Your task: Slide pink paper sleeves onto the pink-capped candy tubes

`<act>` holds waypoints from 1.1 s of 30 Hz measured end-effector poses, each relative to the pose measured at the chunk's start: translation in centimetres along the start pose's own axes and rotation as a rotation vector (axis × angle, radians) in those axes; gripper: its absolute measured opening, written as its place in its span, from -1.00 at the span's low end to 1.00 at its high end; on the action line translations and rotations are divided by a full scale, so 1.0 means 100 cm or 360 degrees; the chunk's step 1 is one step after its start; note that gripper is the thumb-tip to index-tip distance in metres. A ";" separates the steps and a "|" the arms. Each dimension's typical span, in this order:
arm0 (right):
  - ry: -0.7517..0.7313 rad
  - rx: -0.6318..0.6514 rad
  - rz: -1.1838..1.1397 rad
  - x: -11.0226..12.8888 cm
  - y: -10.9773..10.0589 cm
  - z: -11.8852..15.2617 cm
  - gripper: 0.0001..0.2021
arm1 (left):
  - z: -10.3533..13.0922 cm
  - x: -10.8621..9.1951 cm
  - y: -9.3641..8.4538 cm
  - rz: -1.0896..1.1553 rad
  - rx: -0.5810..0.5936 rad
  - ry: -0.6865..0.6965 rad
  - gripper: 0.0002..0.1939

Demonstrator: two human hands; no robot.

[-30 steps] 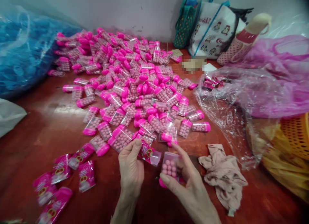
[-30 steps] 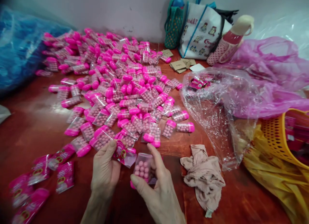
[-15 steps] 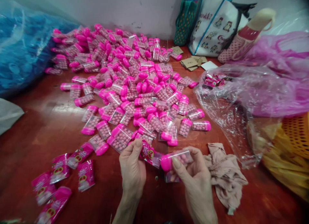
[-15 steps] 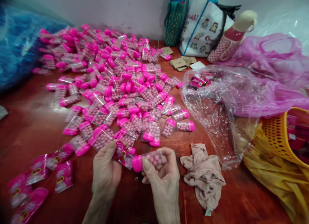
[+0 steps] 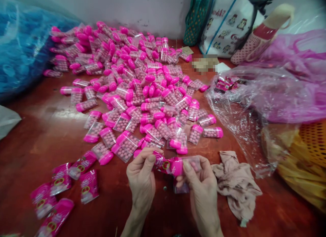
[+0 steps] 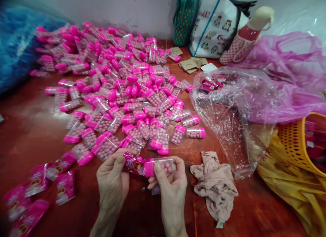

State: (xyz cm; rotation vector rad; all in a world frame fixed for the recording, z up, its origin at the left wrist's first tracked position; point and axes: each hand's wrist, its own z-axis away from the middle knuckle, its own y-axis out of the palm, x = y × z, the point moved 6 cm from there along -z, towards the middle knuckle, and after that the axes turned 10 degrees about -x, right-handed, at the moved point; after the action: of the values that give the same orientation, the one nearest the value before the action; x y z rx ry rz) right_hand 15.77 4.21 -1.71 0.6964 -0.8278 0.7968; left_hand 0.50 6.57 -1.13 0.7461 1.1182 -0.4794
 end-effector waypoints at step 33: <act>-0.0166 -0.0241 -0.0126 -0.013 0.000 0.003 -0.87 | 0.044 0.045 0.028 0.0316 0.0116 -0.0976 -0.92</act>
State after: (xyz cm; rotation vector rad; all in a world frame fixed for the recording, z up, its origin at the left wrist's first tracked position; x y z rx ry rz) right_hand 15.11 3.59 -2.67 0.6359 -0.9394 0.6236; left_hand 6.87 5.28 -3.41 0.6986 0.4521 -0.5337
